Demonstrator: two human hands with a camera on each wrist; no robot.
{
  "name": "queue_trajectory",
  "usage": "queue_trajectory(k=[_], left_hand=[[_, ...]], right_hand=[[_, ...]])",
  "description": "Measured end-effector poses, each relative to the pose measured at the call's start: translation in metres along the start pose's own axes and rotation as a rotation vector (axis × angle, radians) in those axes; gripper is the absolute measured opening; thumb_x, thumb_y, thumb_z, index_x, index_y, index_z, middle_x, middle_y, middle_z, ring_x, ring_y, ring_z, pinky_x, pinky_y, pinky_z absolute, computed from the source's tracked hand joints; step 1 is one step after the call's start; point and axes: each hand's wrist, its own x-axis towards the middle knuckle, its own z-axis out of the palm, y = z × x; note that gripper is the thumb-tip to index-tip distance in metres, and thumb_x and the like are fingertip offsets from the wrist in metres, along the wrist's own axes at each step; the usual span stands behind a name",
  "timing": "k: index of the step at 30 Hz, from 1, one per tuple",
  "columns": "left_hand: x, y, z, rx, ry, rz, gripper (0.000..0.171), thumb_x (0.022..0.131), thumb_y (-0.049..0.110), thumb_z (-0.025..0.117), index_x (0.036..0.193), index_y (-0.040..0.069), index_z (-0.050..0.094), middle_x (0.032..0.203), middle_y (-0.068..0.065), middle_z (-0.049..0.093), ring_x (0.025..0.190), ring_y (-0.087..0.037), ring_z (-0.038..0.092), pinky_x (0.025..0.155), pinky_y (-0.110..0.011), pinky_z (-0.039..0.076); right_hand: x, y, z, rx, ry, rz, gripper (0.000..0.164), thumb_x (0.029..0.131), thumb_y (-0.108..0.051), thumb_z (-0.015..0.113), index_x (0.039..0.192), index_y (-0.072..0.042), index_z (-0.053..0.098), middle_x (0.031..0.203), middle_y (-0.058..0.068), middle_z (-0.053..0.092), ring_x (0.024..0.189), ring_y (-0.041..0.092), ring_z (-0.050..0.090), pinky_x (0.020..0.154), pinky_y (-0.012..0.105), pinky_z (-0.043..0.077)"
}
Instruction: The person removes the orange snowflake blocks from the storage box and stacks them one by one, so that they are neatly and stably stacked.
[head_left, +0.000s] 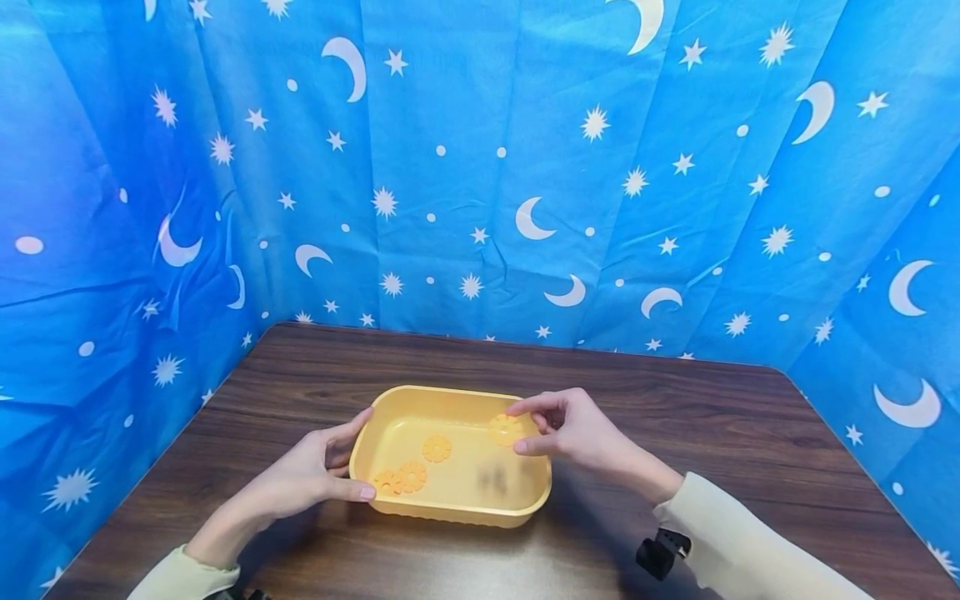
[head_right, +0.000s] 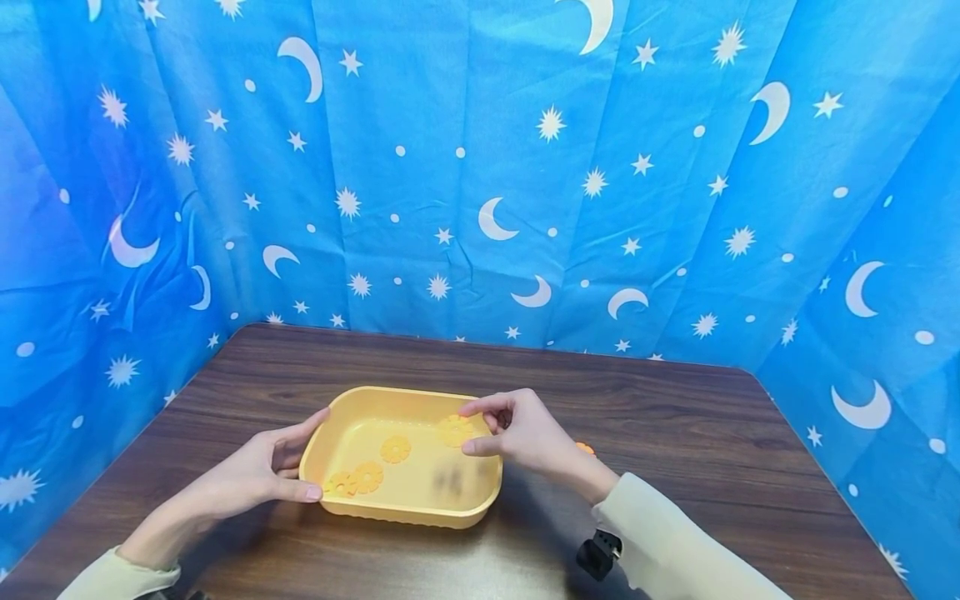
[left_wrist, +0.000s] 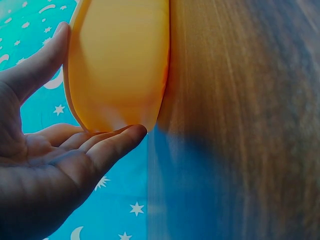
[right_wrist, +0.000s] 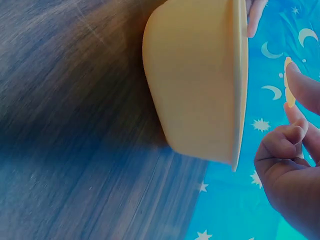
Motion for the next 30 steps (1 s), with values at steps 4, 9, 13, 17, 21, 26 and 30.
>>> queue_trajectory(k=[4, 9, 13, 17, 21, 26, 30], left_hand=[[0.0, 0.001, 0.0, -0.006, -0.006, 0.005, 0.108, 0.084, 0.017, 0.091, 0.166, 0.0, 0.023, 0.169, -0.028, 0.023, 0.145, -0.05, 0.04, 0.111, -0.048, 0.046], [-0.001, 0.0, 0.0, -0.029, -0.025, 0.026, 0.108, 0.085, 0.015, 0.09, 0.166, -0.001, 0.021, 0.17, -0.027, 0.022, 0.146, -0.047, 0.041, 0.11, -0.042, 0.047], [-0.001, 0.0, 0.0, -0.035, -0.028, 0.03, 0.108, 0.085, 0.014, 0.09, 0.166, -0.001, 0.021, 0.17, -0.027, 0.022, 0.146, -0.046, 0.04, 0.111, -0.04, 0.047], [-0.001, 0.0, 0.0, -0.026, -0.025, 0.023, 0.108, 0.085, 0.015, 0.09, 0.166, -0.001, 0.021, 0.17, -0.026, 0.022, 0.146, -0.047, 0.04, 0.111, -0.042, 0.047], [0.0, 0.0, -0.001, -0.024, -0.029, 0.032, 0.107, 0.085, 0.014, 0.09, 0.166, -0.002, 0.021, 0.169, -0.027, 0.023, 0.146, -0.047, 0.04, 0.11, -0.042, 0.047], [0.0, 0.001, -0.001, -0.025, -0.023, 0.034, 0.107, 0.085, 0.014, 0.09, 0.166, -0.002, 0.021, 0.169, -0.027, 0.024, 0.146, -0.047, 0.04, 0.11, -0.041, 0.048], [-0.001, 0.0, -0.001, -0.029, -0.022, 0.02, 0.108, 0.085, 0.015, 0.09, 0.166, -0.001, 0.021, 0.169, -0.027, 0.024, 0.146, -0.046, 0.041, 0.11, -0.041, 0.048]], right_hand=[[-0.005, 0.004, -0.005, 0.004, 0.011, -0.003, 0.039, 0.081, -0.002, 0.089, 0.118, 0.005, 0.076, 0.076, 0.005, 0.049, 0.068, 0.013, 0.046, 0.054, 0.02, 0.034], [-0.01, 0.008, -0.01, 0.018, 0.019, -0.016, 0.042, 0.082, -0.001, 0.088, 0.12, 0.008, 0.074, 0.078, 0.007, 0.05, 0.07, 0.013, 0.049, 0.057, 0.018, 0.039], [-0.014, 0.014, -0.013, 0.028, 0.026, -0.021, 0.043, 0.082, 0.0, 0.087, 0.121, 0.01, 0.072, 0.078, 0.008, 0.049, 0.068, 0.012, 0.048, 0.057, 0.018, 0.039], [-0.017, 0.021, -0.017, -0.004, 0.049, -0.001, 0.043, 0.083, -0.004, 0.088, 0.121, 0.008, 0.073, 0.077, 0.006, 0.05, 0.066, 0.01, 0.046, 0.055, 0.018, 0.036], [-0.021, 0.028, -0.022, -0.035, 0.071, 0.01, 0.041, 0.082, -0.007, 0.09, 0.119, 0.003, 0.076, 0.076, 0.005, 0.05, 0.064, 0.011, 0.046, 0.052, 0.019, 0.032], [-0.026, 0.031, -0.029, -0.027, 0.082, 0.039, 0.039, 0.083, -0.008, 0.09, 0.119, 0.0, 0.076, 0.076, 0.006, 0.049, 0.058, 0.01, 0.041, 0.047, 0.02, 0.027], [-0.03, 0.031, -0.036, -0.026, 0.092, 0.102, 0.04, 0.084, -0.01, 0.089, 0.121, -0.001, 0.076, 0.076, 0.007, 0.048, 0.051, 0.012, 0.037, 0.043, 0.021, 0.024]])
